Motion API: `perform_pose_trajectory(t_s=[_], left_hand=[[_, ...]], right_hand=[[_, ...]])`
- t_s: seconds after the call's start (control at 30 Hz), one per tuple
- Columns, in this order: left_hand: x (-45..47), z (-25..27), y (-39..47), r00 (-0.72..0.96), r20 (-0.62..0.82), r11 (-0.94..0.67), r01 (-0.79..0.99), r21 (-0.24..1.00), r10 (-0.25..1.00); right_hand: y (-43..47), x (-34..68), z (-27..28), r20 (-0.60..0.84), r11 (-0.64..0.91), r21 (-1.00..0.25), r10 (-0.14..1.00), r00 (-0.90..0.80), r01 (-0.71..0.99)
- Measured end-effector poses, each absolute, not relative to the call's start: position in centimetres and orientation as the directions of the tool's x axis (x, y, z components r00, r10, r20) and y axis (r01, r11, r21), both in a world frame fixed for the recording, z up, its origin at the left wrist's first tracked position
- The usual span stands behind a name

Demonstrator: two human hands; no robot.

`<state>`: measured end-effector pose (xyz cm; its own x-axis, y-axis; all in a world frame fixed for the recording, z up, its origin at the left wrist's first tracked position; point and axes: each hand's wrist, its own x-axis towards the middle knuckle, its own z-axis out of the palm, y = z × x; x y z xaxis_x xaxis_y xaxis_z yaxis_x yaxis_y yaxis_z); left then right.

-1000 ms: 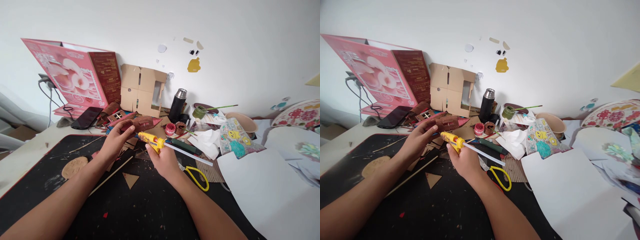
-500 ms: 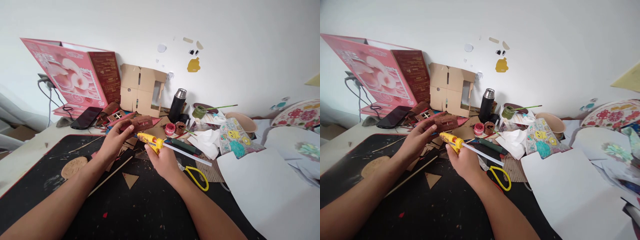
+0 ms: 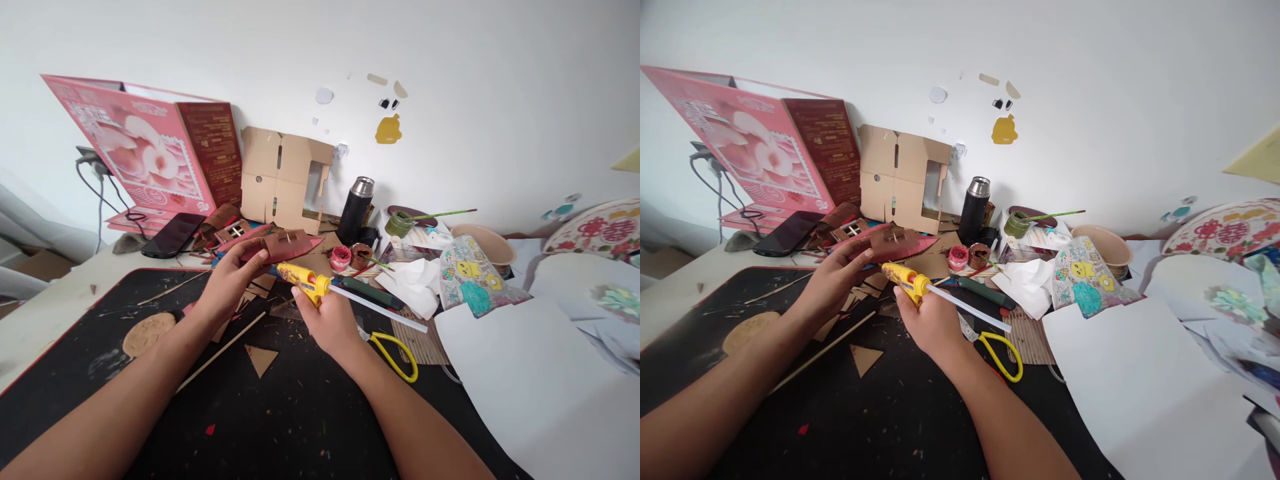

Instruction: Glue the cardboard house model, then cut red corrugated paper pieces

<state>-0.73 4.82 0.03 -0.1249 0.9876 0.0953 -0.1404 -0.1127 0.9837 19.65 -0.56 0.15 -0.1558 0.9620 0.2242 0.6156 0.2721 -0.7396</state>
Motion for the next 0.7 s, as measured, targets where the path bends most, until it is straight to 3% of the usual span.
perform_pose_trajectory(t_s=[0.13, 0.37, 0.7], left_hand=[[-0.64, 0.36, 4.81, -0.133, 0.087, -0.11, -0.177, 0.978, 0.987], [-1.16, 0.23, 4.98, -0.14, 0.109, -0.138, -0.215, 0.967, 0.984], [-1.43, -0.05, 5.3, -0.175, 0.069, -0.093, -0.13, 0.987, 0.982]], right_hand=[[-0.49, 19.85, 0.3, 0.161, 0.22, -0.763, 0.975, -0.15, 0.608], [-0.66, 19.78, 0.32, 0.177, 0.241, -0.745, 0.971, -0.164, 0.622], [-0.86, 20.02, 0.36, 0.301, 0.355, -0.737, 0.934, -0.19, 0.576]])
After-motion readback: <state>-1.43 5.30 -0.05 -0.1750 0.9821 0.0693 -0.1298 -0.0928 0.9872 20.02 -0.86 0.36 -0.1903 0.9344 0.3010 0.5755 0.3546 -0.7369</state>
